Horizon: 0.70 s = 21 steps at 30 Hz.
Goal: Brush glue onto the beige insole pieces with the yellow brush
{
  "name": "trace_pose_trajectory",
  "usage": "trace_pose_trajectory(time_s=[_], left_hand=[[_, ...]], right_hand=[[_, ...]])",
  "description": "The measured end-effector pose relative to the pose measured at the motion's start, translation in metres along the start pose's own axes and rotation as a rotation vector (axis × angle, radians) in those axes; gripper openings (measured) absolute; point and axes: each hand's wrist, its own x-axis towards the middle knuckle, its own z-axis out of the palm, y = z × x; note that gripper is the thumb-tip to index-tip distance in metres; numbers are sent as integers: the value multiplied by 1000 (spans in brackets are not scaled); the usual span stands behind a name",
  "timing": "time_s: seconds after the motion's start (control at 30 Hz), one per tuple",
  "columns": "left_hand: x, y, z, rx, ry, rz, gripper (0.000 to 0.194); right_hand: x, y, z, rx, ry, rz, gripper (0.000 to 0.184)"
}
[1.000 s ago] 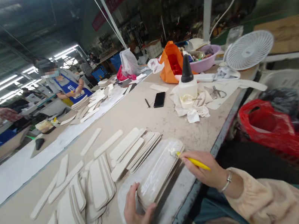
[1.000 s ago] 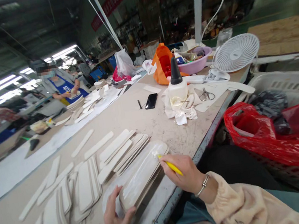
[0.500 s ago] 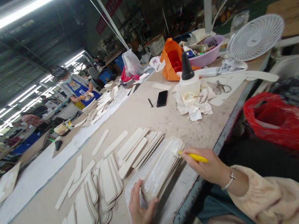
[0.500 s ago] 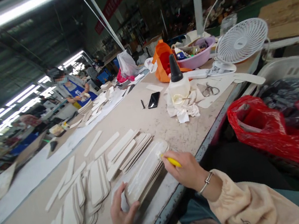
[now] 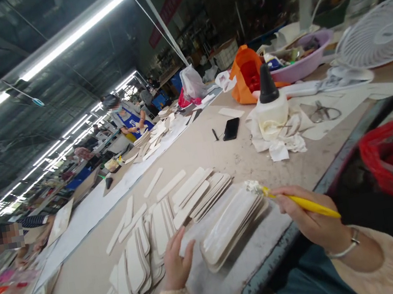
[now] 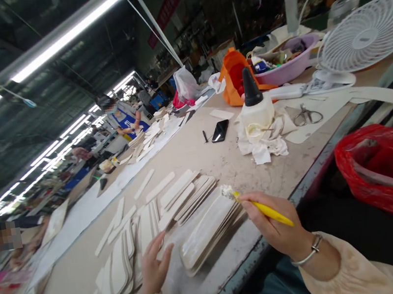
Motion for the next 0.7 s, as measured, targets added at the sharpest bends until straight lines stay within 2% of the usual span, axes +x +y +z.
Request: trace_pose_trajectory(time_s=[0.17,0.27,0.43,0.7], left_hand=[[52,-36,11,82,-90,-69,40],[71,-49,19,91,-187,-71,36],[75,-61,25,76,-288,-68,32],[68,-73,32,70,-280,-92,33]], right_hand=[[1,4,-2,-27,11,-1,18],[2,6,-2,-27,12,9,18],[4,7,-3,-24,10,4,17],[1,11,-1,-18,-20,-4,17]])
